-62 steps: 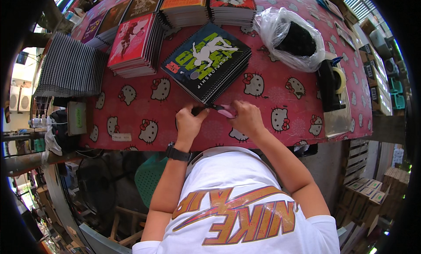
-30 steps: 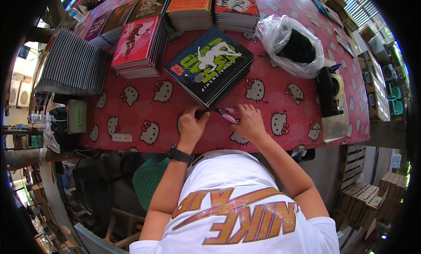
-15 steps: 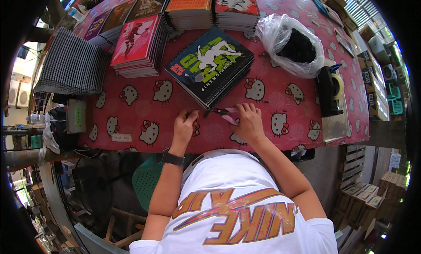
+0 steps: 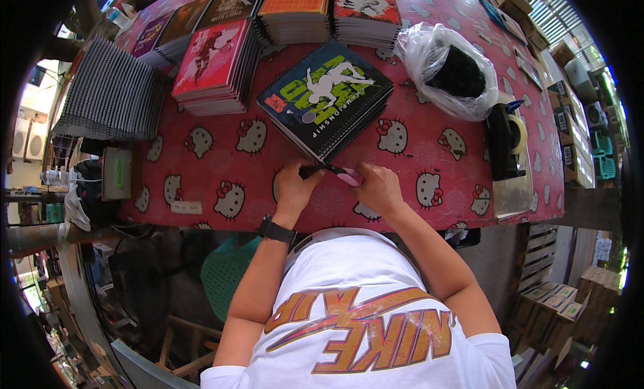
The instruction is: The person binds notebooks by threading a plastic coil through the pre-punched holes of a cover and stacked pages, then uses scissors to trim and bend the ends of the coil.
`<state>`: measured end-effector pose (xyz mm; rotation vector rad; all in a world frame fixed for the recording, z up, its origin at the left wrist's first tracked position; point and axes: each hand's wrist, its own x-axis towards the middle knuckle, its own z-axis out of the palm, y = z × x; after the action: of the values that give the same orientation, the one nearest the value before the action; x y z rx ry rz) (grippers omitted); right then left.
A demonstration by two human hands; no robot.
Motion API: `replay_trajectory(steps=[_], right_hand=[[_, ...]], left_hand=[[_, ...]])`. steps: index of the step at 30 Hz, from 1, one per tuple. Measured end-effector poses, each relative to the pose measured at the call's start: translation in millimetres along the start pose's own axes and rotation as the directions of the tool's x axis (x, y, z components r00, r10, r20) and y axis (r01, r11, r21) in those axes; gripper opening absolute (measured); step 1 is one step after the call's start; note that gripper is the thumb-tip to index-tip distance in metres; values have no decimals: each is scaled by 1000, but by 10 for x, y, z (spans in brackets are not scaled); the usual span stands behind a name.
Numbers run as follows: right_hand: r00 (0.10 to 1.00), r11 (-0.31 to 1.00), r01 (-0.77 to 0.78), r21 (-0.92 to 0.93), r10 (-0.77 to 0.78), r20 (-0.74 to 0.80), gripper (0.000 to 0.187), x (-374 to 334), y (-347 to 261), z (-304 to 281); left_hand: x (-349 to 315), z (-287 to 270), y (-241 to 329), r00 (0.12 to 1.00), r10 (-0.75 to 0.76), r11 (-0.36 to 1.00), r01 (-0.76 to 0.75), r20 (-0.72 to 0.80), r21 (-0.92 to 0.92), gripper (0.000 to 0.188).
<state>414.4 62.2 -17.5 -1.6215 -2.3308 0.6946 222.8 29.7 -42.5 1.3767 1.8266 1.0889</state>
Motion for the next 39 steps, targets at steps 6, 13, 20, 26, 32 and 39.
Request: replay_trajectory(steps=[6,13,20,26,32,39], right_hand=[[992,992,95,-85,-102,-78,37,-40,86,54],[947,957,179,-229,-230,-223,37,-29,-5,73],[962,977,180,-114,-199,-188,23,30,117,208],[995,999,-50,-15,51,86,24,41,-25,45],[981,969,115,-218,-145,-130,36,-16,111,52],[953,940,180,-289,-240,-187,30,26,10,130]], left_hand=[[-4,-64,-69,999,-31,998,33,30,-51,28],[-21,15,-152,998,-47,998,49,34,-48,33],[-10,-28,-50,994,-93,996,93,64,8,29],[-17,-64,-50,988,-135,991,136,72,-10,27],[-9,-136,-17,916,-369,885,398,158,-243,27],[-30,-63,-92,996,6,994,3,84,-108,27]])
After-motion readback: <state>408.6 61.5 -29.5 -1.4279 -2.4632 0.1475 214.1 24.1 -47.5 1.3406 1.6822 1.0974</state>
